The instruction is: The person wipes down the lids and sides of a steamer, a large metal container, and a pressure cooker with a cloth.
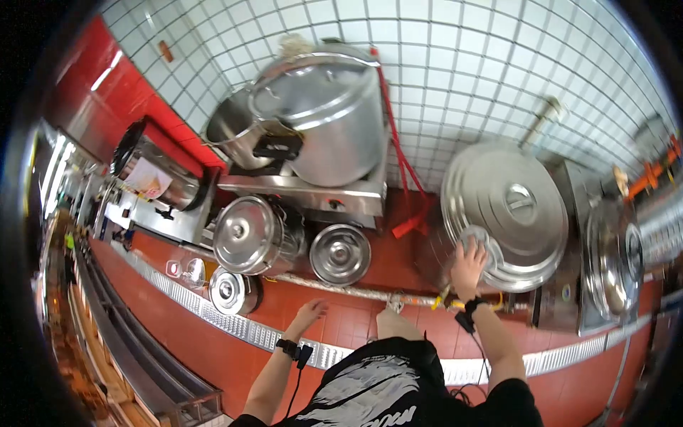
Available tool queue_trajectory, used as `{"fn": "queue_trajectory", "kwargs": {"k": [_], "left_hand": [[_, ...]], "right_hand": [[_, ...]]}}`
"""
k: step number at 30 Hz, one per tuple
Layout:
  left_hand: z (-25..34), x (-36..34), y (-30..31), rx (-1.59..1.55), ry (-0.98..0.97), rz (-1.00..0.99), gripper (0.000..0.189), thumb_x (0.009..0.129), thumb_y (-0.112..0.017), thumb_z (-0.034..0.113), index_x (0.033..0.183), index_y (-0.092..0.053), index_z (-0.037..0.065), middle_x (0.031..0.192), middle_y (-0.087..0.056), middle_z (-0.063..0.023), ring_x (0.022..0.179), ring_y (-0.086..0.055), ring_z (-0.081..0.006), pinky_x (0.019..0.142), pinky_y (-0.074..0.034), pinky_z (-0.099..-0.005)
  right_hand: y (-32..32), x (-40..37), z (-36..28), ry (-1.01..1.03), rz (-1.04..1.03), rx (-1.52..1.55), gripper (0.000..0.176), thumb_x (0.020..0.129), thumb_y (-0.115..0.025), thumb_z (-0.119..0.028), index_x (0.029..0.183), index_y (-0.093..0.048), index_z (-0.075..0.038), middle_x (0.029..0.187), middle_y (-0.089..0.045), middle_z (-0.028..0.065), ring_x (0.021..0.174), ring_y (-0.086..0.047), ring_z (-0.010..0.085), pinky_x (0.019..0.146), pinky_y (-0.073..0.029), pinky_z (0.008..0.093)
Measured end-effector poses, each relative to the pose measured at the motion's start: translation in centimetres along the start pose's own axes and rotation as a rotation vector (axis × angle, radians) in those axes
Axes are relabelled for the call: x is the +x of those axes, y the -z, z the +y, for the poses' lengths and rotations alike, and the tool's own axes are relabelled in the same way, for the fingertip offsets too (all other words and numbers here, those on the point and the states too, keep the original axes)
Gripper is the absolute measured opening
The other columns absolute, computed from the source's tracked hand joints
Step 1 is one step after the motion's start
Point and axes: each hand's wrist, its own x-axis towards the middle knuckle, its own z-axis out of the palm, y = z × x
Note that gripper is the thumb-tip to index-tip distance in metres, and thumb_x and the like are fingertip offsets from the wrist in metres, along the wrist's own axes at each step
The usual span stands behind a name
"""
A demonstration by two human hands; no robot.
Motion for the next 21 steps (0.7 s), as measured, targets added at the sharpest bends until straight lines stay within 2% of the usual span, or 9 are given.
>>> {"fn": "queue_trajectory", "kwargs": {"k": [2,6,8,10,12,14,16,18,21], "left_hand": [[2.9,1.3,1.3,0.015,-0.048,0.026,0.036,0.101,-0.051,0.024,0.132,-0.061,0.007,0.109,-0.072,-0.0113,0.092,-0.072,-0.0192,0.08,-0.056,-0.0322],[8.2,4.2,3.9,0.184,-0.116,0.103,0.035,0.1,-0.051,0.024,0.127,-0.064,0.006,0.107,-0.073,-0.015,0.09,-0.073,-0.0211,0.083,-0.056,-0.0345],[8.8,7.1,4.8,0.117,-0.209,0.126,0.035,0.102,-0.05,0.026,0.126,-0.064,0.005,0.104,-0.074,-0.0152,0.09,-0.073,-0.0223,0.082,-0.056,-0.0344],[14.6,6.3,5.2,0.111,-0.193,0.17,0.036,0.103,-0.05,0.027,0.124,-0.064,0.002,0.1,-0.074,-0.0141,0.089,-0.073,-0.0228,0.081,-0.057,-0.0336],[18.5,6.9,6.2,0.123,-0.236,0.355,0.036,0.103,-0.051,0.027,0.124,-0.063,0.001,0.099,-0.075,-0.0135,0.088,-0.074,-0.0229,0.077,-0.057,-0.0328],[19.9,8.8,8.4,-0.011,-0.448,0.563,0.035,0.104,-0.051,0.024,0.127,-0.061,0.0,0.103,-0.074,-0.014,0.091,-0.073,-0.0223,0.077,-0.056,-0.0327],[25.6,7.3,11.5,-0.004,-0.494,0.772,0.036,0.106,-0.048,0.028,0.132,-0.059,0.005,0.102,-0.071,-0.0088,0.084,-0.068,-0.0153,0.071,-0.056,-0.0285],[29.0,8.1,15.0,-0.133,-0.568,0.925,0.038,0.106,-0.049,0.028,0.134,-0.058,0.005,0.1,-0.071,-0.0075,0.083,-0.065,-0.0142,0.072,-0.053,-0.0279],[33.3,9.0,19.3,-0.122,-0.584,0.941,0.04,0.105,-0.05,0.03,0.134,-0.058,0.004,0.102,-0.071,-0.0083,0.088,-0.064,-0.0122,0.076,-0.051,-0.0264]], "right_hand": [[-1.0,1.6,-2.1,-0.047,0.051,0.052,0.046,0.078,-0.061,-0.009,0.123,-0.059,-0.016,0.142,-0.045,0.0162,0.129,-0.041,0.0451,0.106,-0.033,0.06],[-0.4,6.6,-7.4,-0.04,-0.27,0.501,0.051,0.07,-0.065,-0.005,0.12,-0.061,-0.016,0.13,-0.054,0.0173,0.119,-0.048,0.043,0.103,-0.04,0.0523],[-5.9,7.5,-8.9,0.206,-0.418,0.997,0.046,0.073,-0.066,-0.008,0.118,-0.061,-0.012,0.119,-0.061,0.0197,0.112,-0.055,0.0422,0.098,-0.046,0.047],[-7.9,7.6,-11.2,0.111,-0.694,1.19,0.043,0.077,-0.066,-0.011,0.119,-0.058,-0.009,0.11,-0.064,0.0206,0.105,-0.06,0.0407,0.094,-0.049,0.0454],[-7.9,8.7,-12.9,0.009,-0.71,1.12,0.044,0.078,-0.066,-0.012,0.121,-0.057,-0.008,0.112,-0.064,0.0206,0.105,-0.061,0.0409,0.093,-0.049,0.0452],[-7.4,10.1,-13.5,-0.094,-0.738,1.031,0.045,0.079,-0.066,-0.013,0.122,-0.055,-0.007,0.113,-0.064,0.0206,0.105,-0.061,0.0412,0.092,-0.05,0.045],[-6.3,13.6,-14.6,-0.063,-0.541,1.082,0.048,0.078,-0.067,-0.013,0.123,-0.053,-0.004,0.113,-0.063,0.0205,0.106,-0.061,0.0416,0.092,-0.049,0.0446],[-0.1,18.7,-16.8,0.109,-0.291,1.153,0.048,0.077,-0.066,-0.01,0.123,-0.054,-0.004,0.115,-0.061,0.0219,0.106,-0.06,0.0416,0.093,-0.049,0.0431],[8.9,24.7,-21.6,0.298,-0.049,1.239,0.052,0.074,-0.066,-0.002,0.125,-0.055,-0.005,0.126,-0.056,0.0199,0.111,-0.056,0.0403,0.096,-0.047,0.0429]]}}
